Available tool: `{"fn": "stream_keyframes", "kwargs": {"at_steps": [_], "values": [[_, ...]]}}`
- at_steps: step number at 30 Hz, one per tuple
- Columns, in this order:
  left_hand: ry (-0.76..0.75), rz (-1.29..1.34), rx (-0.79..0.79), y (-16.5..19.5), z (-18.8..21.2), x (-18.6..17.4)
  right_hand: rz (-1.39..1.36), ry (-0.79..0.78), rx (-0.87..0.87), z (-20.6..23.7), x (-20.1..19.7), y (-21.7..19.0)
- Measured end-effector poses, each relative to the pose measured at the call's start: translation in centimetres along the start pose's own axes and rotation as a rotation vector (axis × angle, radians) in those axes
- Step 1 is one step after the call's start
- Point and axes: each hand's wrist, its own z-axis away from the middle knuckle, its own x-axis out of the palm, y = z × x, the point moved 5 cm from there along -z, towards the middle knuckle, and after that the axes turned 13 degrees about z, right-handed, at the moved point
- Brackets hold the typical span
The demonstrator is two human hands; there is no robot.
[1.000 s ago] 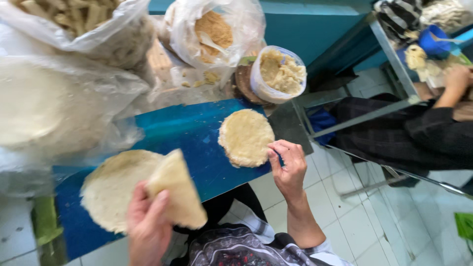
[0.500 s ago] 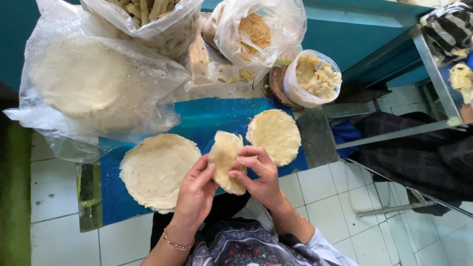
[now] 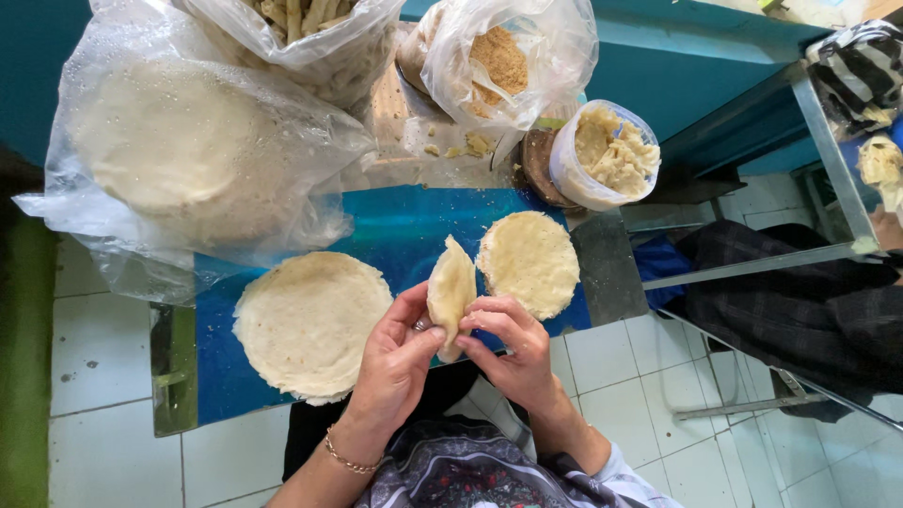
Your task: The person sits at a small table and peels a thin translucent layer off round dough discs by hand, one disc at a time, placing the peeled skin aside and stacking the discs on the blue work surface. They continue this peeling cycle repeatedly across the episode.
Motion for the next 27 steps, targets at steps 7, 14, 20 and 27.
{"fn": "stream_keyframes", "kwargs": {"at_steps": [7,14,20,27], "values": [[0.013,-0.243,0.088,-0.4,-0.1,-0.6,-0.187,-0.019,0.071,0.7,0.5,1.7],[-0.043,-0.497,0.181,-0.1,0.2,0.4,-0.305,-0.055,0.129,0.9,0.1,2.4],[-0.06,-0.439,0.138,-0.5,-0.1,0.0,-0.177,-0.104,0.145,0.9,0.2,2.4],[-0.058,-0.339,0.125,-0.5,0.0,0.3,-0.392,-0.09,0.245,2.3,1.0,4.8]]}}
